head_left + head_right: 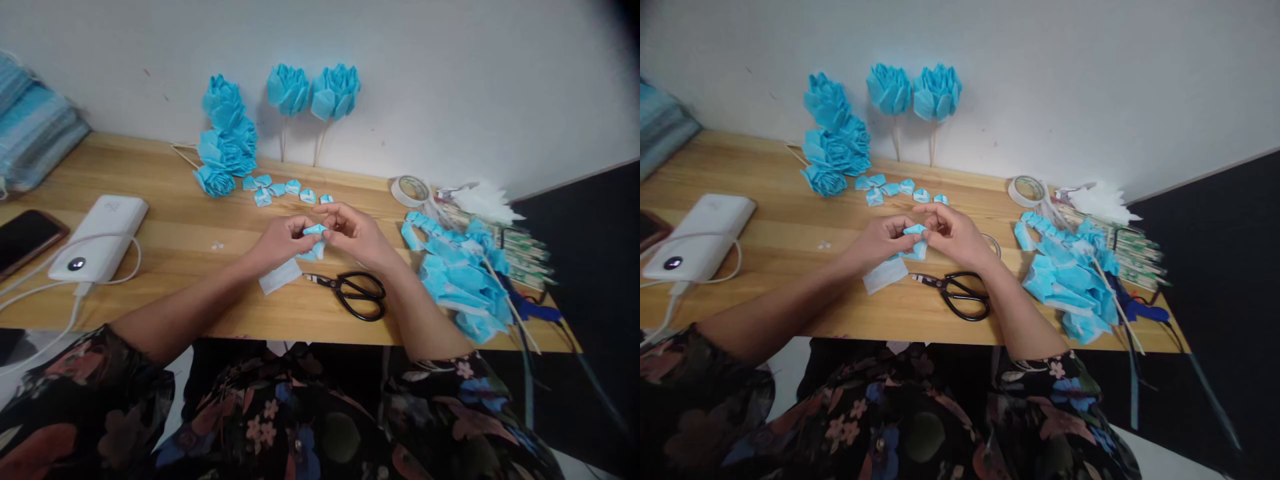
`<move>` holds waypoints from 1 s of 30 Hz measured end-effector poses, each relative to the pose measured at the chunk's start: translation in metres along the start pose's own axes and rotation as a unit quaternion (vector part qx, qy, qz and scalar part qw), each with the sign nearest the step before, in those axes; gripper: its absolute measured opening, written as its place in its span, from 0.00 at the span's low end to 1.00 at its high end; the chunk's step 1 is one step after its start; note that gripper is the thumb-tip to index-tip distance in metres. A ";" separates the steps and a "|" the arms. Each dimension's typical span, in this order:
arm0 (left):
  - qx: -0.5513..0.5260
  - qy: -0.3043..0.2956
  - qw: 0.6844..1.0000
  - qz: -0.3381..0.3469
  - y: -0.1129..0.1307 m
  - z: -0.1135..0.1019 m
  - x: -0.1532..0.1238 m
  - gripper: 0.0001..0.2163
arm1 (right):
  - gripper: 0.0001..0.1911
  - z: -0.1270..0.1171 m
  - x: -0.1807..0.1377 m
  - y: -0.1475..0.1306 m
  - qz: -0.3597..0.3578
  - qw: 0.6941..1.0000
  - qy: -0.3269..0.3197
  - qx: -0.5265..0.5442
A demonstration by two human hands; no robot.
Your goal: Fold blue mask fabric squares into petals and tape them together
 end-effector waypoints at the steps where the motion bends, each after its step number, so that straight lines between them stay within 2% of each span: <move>1: 0.006 0.001 1.000 0.002 -0.001 0.000 0.000 0.09 | 0.19 0.000 0.000 0.000 -0.002 1.000 0.002 0.001; 10: 0.007 -0.034 0.999 0.029 0.007 0.002 -0.002 0.11 | 0.20 -0.010 0.002 0.001 -0.003 0.999 0.043 0.013; 16: 0.014 -0.018 1.000 -0.001 0.014 -0.001 -0.005 0.13 | 0.20 -0.010 0.001 -0.004 -0.013 0.999 0.041 0.019; 30: -0.008 0.024 1.000 0.001 0.014 -0.002 -0.005 0.15 | 0.20 -0.007 0.001 -0.001 -0.009 1.000 0.029 0.009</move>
Point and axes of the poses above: each hand's wrist, its own x-axis towards the middle knuckle, its own z-axis out of the palm, y = z × x, the point moved 1 cm from there along x, towards the middle knuckle, and after that the axes turned 8 degrees about x, right-handed, at the moved point
